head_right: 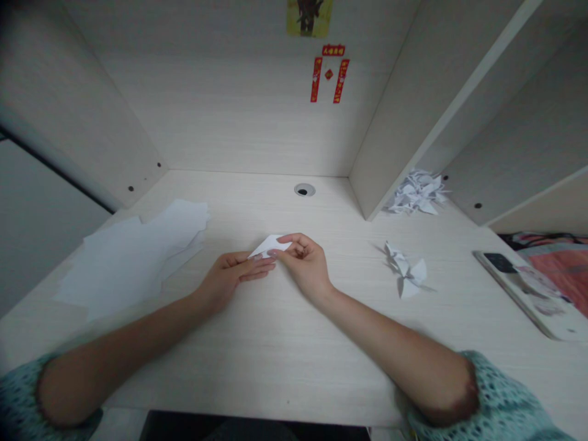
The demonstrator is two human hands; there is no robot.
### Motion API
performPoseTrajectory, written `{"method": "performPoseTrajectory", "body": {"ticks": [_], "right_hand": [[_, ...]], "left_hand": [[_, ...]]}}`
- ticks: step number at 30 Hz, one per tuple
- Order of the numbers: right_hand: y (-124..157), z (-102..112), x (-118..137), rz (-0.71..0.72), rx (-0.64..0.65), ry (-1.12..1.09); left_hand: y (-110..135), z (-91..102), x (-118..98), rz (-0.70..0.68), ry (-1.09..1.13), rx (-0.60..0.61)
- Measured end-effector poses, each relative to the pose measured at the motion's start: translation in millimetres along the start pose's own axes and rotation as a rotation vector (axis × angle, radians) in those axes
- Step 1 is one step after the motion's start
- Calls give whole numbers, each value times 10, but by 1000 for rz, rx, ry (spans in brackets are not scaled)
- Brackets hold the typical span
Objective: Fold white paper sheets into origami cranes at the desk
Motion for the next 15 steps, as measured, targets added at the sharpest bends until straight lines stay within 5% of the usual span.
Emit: {"method": "performPoseTrajectory", "body": {"ticks": [15], "right_hand": [[-30,53,9,6,-22,37]], "left_hand": [[-22,7,-22,54,-25,40]]}}
Point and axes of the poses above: each hand's wrist, its own y-axis away from the middle knuckle, its own z-axis out of the back of the hand, x = y × z, the point moved 8 cm from there along -y, towards the middle knuckle, and after that the axes turned 12 degrees about y, right-handed, at the moved point
